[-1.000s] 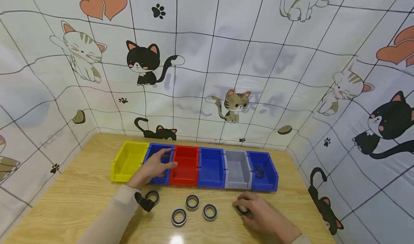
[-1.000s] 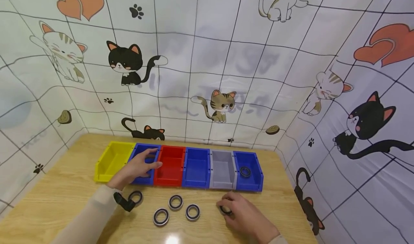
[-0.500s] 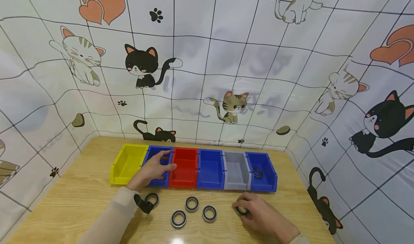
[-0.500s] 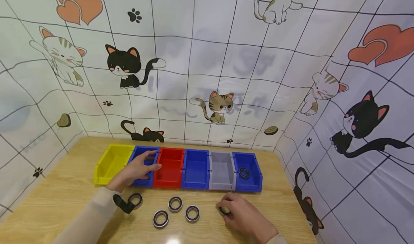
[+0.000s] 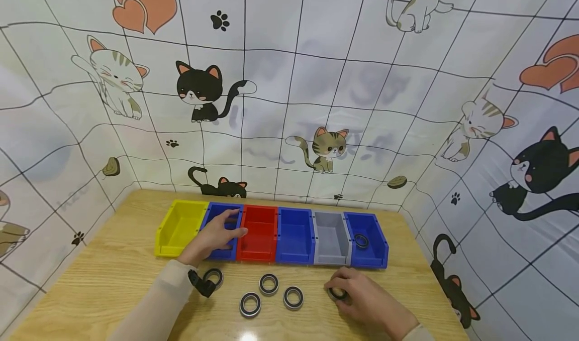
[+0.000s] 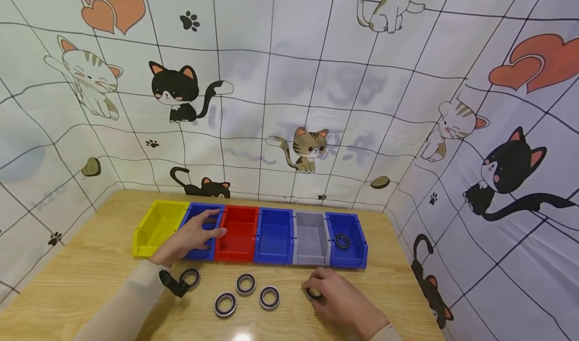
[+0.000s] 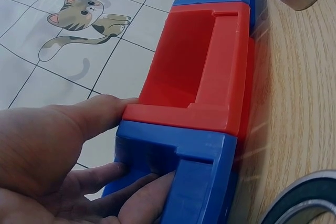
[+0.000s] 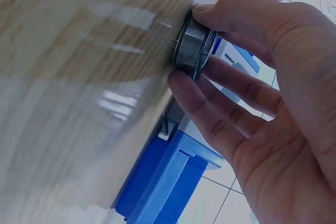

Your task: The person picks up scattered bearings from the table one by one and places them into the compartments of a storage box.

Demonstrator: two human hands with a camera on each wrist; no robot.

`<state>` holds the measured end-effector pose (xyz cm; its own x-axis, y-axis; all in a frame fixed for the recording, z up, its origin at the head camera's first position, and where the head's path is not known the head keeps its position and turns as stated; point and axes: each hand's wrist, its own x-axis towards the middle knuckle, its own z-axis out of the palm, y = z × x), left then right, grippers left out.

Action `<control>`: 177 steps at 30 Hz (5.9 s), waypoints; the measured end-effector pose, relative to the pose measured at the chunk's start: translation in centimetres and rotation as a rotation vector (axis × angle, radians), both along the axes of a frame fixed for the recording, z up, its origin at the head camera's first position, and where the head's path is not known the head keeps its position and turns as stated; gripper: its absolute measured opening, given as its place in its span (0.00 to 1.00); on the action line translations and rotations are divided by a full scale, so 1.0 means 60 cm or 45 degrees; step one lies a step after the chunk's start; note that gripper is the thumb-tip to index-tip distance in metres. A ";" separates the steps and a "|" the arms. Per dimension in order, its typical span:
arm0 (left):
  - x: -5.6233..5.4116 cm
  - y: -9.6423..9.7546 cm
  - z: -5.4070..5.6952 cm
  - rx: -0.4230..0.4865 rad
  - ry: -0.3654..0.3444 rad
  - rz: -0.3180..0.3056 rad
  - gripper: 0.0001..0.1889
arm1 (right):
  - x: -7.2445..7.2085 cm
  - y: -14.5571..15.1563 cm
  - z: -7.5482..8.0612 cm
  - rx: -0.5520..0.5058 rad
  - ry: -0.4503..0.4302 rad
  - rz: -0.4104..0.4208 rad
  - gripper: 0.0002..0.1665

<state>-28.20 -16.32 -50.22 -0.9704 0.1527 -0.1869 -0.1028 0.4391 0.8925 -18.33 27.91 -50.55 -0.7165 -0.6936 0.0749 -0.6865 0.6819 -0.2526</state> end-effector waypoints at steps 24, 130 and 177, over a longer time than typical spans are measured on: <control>-0.003 -0.002 0.002 0.010 0.005 -0.003 0.46 | -0.032 -0.013 0.054 0.021 0.228 -0.008 0.23; 0.002 0.000 -0.003 0.016 -0.002 0.005 0.46 | -0.034 -0.075 0.014 -0.140 0.374 0.158 0.30; 0.005 -0.001 0.009 0.007 -0.019 -0.005 0.47 | 0.002 -0.156 -0.019 0.076 0.123 0.289 0.23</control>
<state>-27.92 -16.38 -49.67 -0.9669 0.1575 -0.2009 -0.1148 0.4349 0.8931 -18.20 18.56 -51.70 -0.5331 -0.8413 0.0896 -0.8429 0.5189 -0.1424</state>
